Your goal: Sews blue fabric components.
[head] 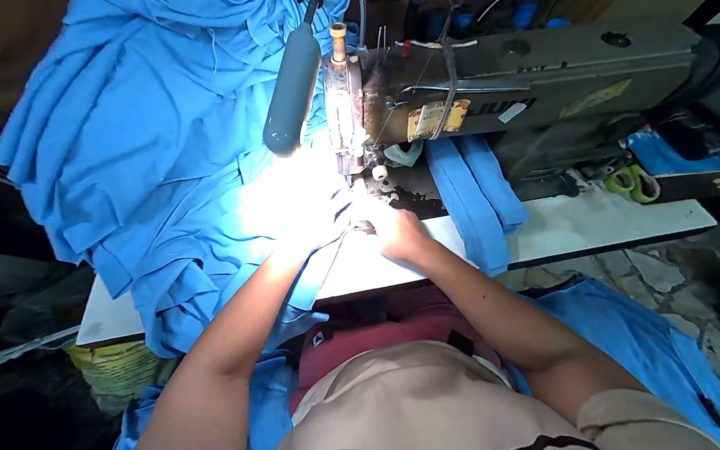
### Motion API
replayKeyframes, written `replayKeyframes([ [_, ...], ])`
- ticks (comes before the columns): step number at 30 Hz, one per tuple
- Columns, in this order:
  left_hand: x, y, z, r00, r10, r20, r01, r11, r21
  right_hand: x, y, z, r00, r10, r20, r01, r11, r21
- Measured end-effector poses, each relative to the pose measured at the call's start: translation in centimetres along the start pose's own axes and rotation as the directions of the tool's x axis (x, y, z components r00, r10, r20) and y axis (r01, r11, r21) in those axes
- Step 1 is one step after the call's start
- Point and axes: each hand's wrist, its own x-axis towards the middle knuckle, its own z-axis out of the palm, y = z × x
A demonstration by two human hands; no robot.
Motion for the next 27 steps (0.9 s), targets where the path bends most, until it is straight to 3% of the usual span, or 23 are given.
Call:
replayKeyframes([
  [2, -1.2, 0.0, 0.3, 0.999, 0.047, 0.000, -0.047, 0.991, -0.125, 0.1, 1.4, -1.0, 0.996, 0.079, -0.047, -0.080, 0.997, -0.017],
  [4, -2.6, 0.2, 0.5, 0.996, 0.088, -0.030, -0.092, 0.986, -0.139, 0.3, 2.4, -1.4, 0.985, 0.117, -0.129, -0.117, 0.993, 0.012],
  [8, -3.0, 1.3, -1.5, 0.995, 0.079, 0.063, -0.070, 0.988, -0.135, 1.1, 0.5, -0.8, 0.953, -0.173, -0.247, 0.241, 0.929, 0.280],
  [11, -2.3, 2.6, -5.2, 0.964, 0.020, 0.266, 0.040, 0.975, -0.220, 2.0, -1.1, -1.0, 0.955, -0.287, -0.080, 0.294, 0.861, 0.416],
  [13, -1.8, 3.5, -9.0, 0.893, -0.084, 0.442, 0.116, 0.992, -0.044, 1.6, -1.2, -0.6, 0.947, -0.313, -0.068, 0.308, 0.829, 0.467],
  [15, -2.2, 5.1, -11.7, 0.847, -0.136, 0.514, 0.094, 0.990, 0.107, 0.1, -1.0, 0.8, 0.930, -0.306, -0.203, 0.367, 0.787, 0.497],
  [16, -2.7, 6.1, -12.5, 0.842, -0.065, 0.536, 0.030, 0.997, 0.072, -0.7, -0.9, 1.6, 0.907, -0.298, -0.298, 0.415, 0.755, 0.507],
  [18, -3.8, 7.6, -12.0, 0.817, 0.207, 0.538, -0.169, 0.978, -0.119, -2.7, -0.6, 2.6, 0.875, -0.298, -0.382, 0.471, 0.708, 0.526],
  [20, -3.7, 8.0, -10.7, 0.748, 0.298, 0.592, -0.191, 0.952, -0.238, -4.8, 0.0, 3.2, 0.862, -0.333, -0.382, 0.486, 0.755, 0.440],
  [22, -3.0, 7.8, -10.0, 0.708, 0.197, 0.678, -0.089, 0.977, -0.191, -6.2, 0.7, 3.5, 0.885, -0.366, -0.287, 0.444, 0.848, 0.290],
  [24, -1.9, 7.6, -9.4, 0.656, -0.006, 0.755, 0.032, 0.999, -0.020, -6.8, 0.7, 3.8, 0.906, -0.372, -0.203, 0.401, 0.907, 0.126],
  [27, -0.6, 6.9, -7.3, 0.639, -0.339, 0.691, 0.109, 0.929, 0.355, -6.7, 0.7, 4.8, 0.841, -0.445, -0.306, 0.462, 0.887, -0.019],
])
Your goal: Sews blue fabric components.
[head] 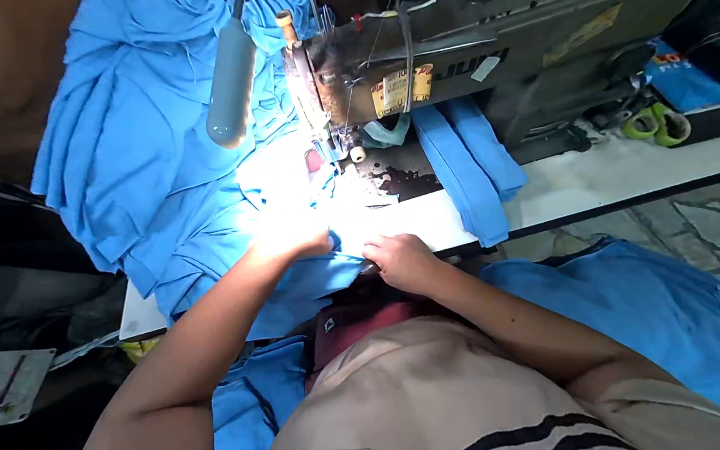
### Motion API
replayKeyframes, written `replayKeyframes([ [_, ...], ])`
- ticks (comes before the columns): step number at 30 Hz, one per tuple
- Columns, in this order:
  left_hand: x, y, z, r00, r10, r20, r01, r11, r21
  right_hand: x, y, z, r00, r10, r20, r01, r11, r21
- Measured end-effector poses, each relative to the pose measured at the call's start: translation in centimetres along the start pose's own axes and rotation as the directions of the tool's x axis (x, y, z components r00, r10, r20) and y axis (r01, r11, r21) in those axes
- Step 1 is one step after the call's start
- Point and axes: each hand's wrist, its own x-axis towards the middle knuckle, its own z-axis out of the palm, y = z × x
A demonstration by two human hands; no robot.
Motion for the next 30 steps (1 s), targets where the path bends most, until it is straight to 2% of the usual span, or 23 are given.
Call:
replayKeyframes([
  [1, 0.6, 0.1, 0.5, 0.998, -0.059, -0.019, 0.060, 0.996, 0.061, 0.1, 0.0, 0.3, 0.999, -0.022, -0.035, 0.021, 1.000, -0.015],
  [3, 1.7, -0.7, 1.6, 0.992, -0.056, -0.112, 0.071, 0.988, 0.137, 0.2, -0.1, 0.7, 0.997, -0.034, -0.064, 0.032, 0.999, -0.026],
  [7, 2.7, -3.3, 2.5, 0.943, -0.083, -0.323, 0.112, 0.991, 0.073, 0.4, -0.6, 1.2, 0.998, -0.024, -0.058, 0.023, 1.000, -0.021],
  [8, 2.6, -3.4, 3.0, 0.910, -0.037, -0.413, 0.064, 0.997, 0.051, 0.5, -0.7, 1.2, 0.998, -0.021, -0.057, 0.020, 1.000, -0.024],
  [10, 2.2, -2.8, 4.3, 0.768, 0.154, -0.621, -0.154, 0.987, 0.053, 0.4, -0.9, 1.1, 0.999, -0.012, -0.048, 0.011, 1.000, -0.025],
  [12, 1.9, -1.7, 6.3, 0.675, 0.295, -0.676, -0.336, 0.939, 0.073, 0.2, -1.0, 0.8, 0.999, -0.009, -0.038, 0.008, 1.000, -0.022],
  [14, 1.8, -1.0, 7.7, 0.697, 0.319, -0.643, -0.388, 0.921, 0.037, 0.1, -1.0, 0.7, 1.000, -0.008, -0.012, 0.008, 1.000, -0.021],
  [16, 1.6, -0.9, 7.2, 0.724, 0.279, -0.631, -0.385, 0.922, -0.034, 0.1, -1.0, 0.5, 1.000, -0.005, 0.028, 0.005, 1.000, -0.013],
  [17, 1.7, -0.7, 6.8, 0.702, 0.264, -0.662, -0.387, 0.921, -0.042, 0.0, -1.0, 0.4, 0.999, -0.004, 0.038, 0.004, 1.000, -0.009],
  [20, 3.2, 0.9, 5.2, 0.575, 0.251, -0.778, -0.457, 0.888, -0.051, 0.2, -1.3, -0.2, 0.994, 0.030, 0.107, -0.031, 0.999, 0.010],
  [21, 3.8, 1.8, 4.5, 0.578, 0.259, -0.774, -0.496, 0.865, -0.081, 0.2, -1.5, -0.4, 0.990, 0.053, 0.133, -0.055, 0.998, 0.014],
  [22, 4.2, 2.7, 3.5, 0.617, 0.265, -0.741, -0.500, 0.859, -0.108, 0.2, -1.7, -0.7, 0.985, 0.075, 0.157, -0.079, 0.997, 0.019],
  [24, 5.3, 4.5, 1.9, 0.709, 0.276, -0.649, -0.459, 0.879, -0.128, 0.2, -1.8, -0.9, 0.976, 0.101, 0.195, -0.109, 0.994, 0.029],
  [26, 6.8, 5.5, 1.1, 0.747, 0.288, -0.599, -0.401, 0.914, -0.060, 0.1, -1.7, -0.7, 0.980, 0.090, 0.175, -0.098, 0.994, 0.039],
  [30, 8.4, 6.1, 0.7, 0.735, 0.361, -0.574, -0.389, 0.918, 0.080, 0.1, -1.6, -0.7, 0.981, 0.077, 0.178, -0.087, 0.995, 0.050],
])
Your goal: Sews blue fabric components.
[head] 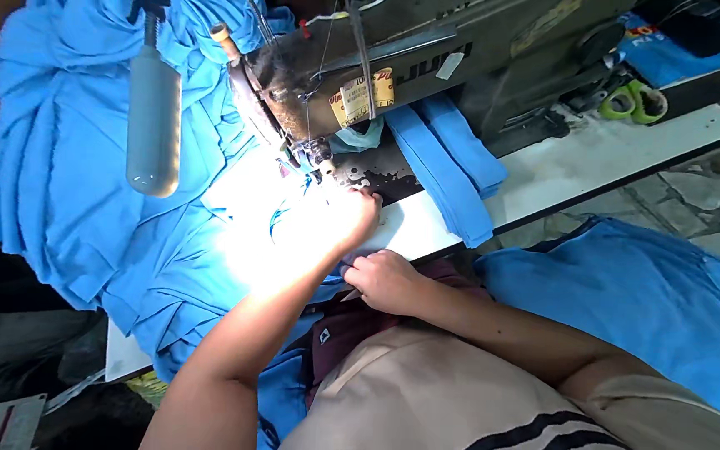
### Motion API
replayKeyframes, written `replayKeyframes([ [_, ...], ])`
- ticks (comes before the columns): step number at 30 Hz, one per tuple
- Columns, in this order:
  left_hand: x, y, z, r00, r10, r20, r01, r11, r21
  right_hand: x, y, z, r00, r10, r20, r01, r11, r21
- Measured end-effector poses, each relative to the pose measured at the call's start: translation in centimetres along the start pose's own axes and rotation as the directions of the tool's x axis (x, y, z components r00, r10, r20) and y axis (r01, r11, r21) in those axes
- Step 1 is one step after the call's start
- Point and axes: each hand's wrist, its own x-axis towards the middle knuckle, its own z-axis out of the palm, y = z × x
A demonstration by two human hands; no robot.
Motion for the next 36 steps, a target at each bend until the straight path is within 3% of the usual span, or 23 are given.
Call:
replayKeyframes([
  [1, -0.3, -0.1, -0.1, 1.000, 0.023, -0.001, -0.023, 1.000, -0.004, 0.0, 0.0, 0.0, 1.000, 0.003, 0.016, -0.003, 1.000, 0.009],
  [4, -2.9, -0.8, -1.1, 0.967, 0.159, -0.196, -0.176, 0.982, -0.068, -0.1, -0.1, -0.3, 0.999, 0.019, 0.032, -0.019, 1.000, 0.014],
  [7, -7.8, -0.1, -3.5, 0.983, 0.090, -0.157, -0.118, 0.976, -0.182, -0.1, -0.5, -1.3, 0.982, 0.087, 0.167, -0.091, 0.996, 0.019],
  [10, -11.0, -3.7, 0.8, 0.953, 0.136, -0.270, -0.182, 0.971, -0.155, 0.0, -0.3, -1.3, 0.982, 0.083, 0.169, -0.086, 0.996, 0.011],
  [15, -11.8, -3.7, 3.0, 0.930, 0.112, -0.349, -0.211, 0.942, -0.260, 0.7, -0.6, -2.7, 0.940, 0.171, 0.297, -0.187, 0.982, 0.029],
  [18, -11.9, -3.4, 2.8, 0.957, 0.045, -0.286, -0.149, 0.924, -0.351, 0.8, -0.4, -2.9, 0.929, 0.170, 0.329, -0.194, 0.980, 0.042],
  [22, -11.0, -2.6, -1.0, 0.955, -0.220, -0.200, 0.114, 0.893, -0.436, 0.7, 0.2, -2.4, 0.960, 0.086, 0.265, -0.108, 0.992, 0.071],
  [23, -10.2, -3.2, -0.7, 0.944, -0.244, -0.221, 0.144, 0.909, -0.391, 0.7, 0.2, -2.3, 0.962, 0.077, 0.261, -0.097, 0.993, 0.063],
  [29, -7.9, -5.0, 1.8, 0.953, -0.117, -0.281, 0.050, 0.971, -0.233, 0.2, 0.5, -1.4, 0.982, 0.028, 0.187, -0.031, 0.999, 0.014],
  [34, -9.3, -4.1, 1.2, 0.910, -0.294, -0.291, 0.177, 0.912, -0.369, -0.1, 0.6, -0.9, 0.993, 0.014, 0.121, -0.014, 1.000, -0.004],
  [36, -8.9, -4.0, 1.1, 0.918, -0.276, -0.287, 0.175, 0.927, -0.332, 0.0, 0.7, -0.9, 0.992, -0.001, 0.124, 0.003, 1.000, -0.012],
])
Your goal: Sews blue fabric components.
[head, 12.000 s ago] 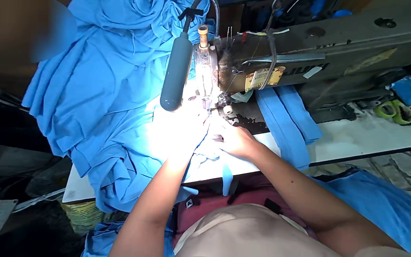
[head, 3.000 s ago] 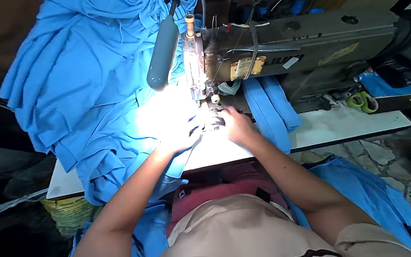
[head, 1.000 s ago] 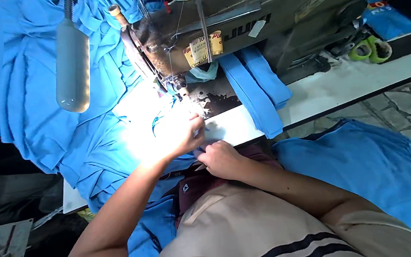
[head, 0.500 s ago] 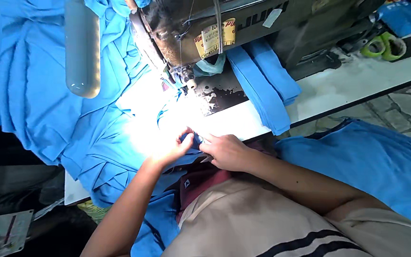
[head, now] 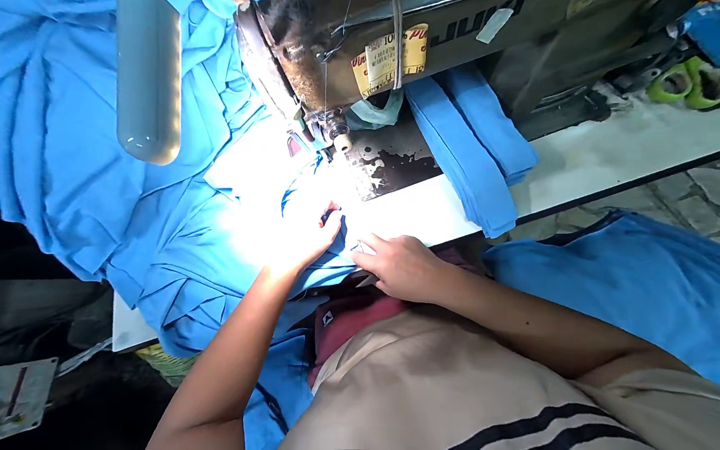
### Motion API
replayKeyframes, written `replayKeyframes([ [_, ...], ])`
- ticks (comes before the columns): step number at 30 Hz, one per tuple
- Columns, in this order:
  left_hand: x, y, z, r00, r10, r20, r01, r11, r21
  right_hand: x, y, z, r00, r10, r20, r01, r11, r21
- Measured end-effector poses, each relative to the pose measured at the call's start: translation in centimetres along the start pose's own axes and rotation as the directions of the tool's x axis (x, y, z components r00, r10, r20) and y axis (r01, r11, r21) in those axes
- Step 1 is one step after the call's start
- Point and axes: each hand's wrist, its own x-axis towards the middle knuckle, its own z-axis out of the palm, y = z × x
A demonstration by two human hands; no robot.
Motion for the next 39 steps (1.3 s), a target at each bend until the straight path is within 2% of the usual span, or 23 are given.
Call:
replayKeyframes([
  [4, 1.3, 0.6, 0.1, 0.992, 0.007, 0.129, -0.021, 0.994, 0.109, -0.1, 0.0, 0.2, 0.999, -0.024, -0.039, 0.023, 1.000, -0.017],
  [7, 1.4, 0.0, 0.7, 0.998, 0.045, 0.042, -0.050, 0.990, 0.134, 0.0, 0.1, 0.2, 1.000, -0.012, -0.019, 0.012, 1.000, 0.001],
  [9, 0.8, -1.2, 1.3, 0.997, 0.062, 0.037, -0.067, 0.985, 0.159, -0.1, 0.1, 0.2, 1.000, -0.008, -0.014, 0.008, 1.000, 0.009],
  [12, -1.0, -2.4, 2.0, 0.982, 0.152, 0.115, -0.175, 0.958, 0.226, -0.2, 0.1, 0.2, 1.000, -0.004, -0.010, 0.004, 1.000, 0.006],
  [15, -1.8, -1.8, 1.2, 0.954, 0.197, 0.228, -0.245, 0.947, 0.209, -0.3, 0.0, 0.5, 0.998, -0.009, -0.061, 0.008, 1.000, -0.016],
  [20, -2.5, -2.0, 1.1, 0.972, 0.180, 0.150, -0.201, 0.970, 0.139, -0.3, 0.0, 0.4, 0.999, -0.007, -0.046, 0.006, 1.000, -0.023],
  [24, -2.4, -2.1, 1.2, 0.957, 0.234, 0.174, -0.265, 0.946, 0.187, -0.3, 0.0, 0.5, 0.998, 0.001, -0.056, -0.003, 0.999, -0.036],
  [27, -2.5, -2.0, 0.8, 0.952, 0.234, 0.198, -0.271, 0.945, 0.185, -0.1, -0.2, 0.1, 1.000, 0.022, -0.015, -0.022, 0.999, -0.037],
  [32, -2.5, -1.9, 1.0, 0.967, 0.221, 0.127, -0.235, 0.965, 0.117, 0.1, 0.0, -0.3, 0.999, -0.019, 0.049, 0.020, 0.999, -0.030],
  [36, -2.3, -1.4, 0.8, 0.962, 0.233, 0.145, -0.249, 0.962, 0.109, 0.6, -0.1, -1.0, 0.996, 0.021, 0.084, -0.024, 0.999, 0.034],
  [39, -1.7, -1.0, 1.0, 0.953, 0.279, 0.116, -0.291, 0.950, 0.113, 1.4, 0.3, -2.4, 0.995, 0.070, -0.065, -0.051, 0.966, 0.252],
])
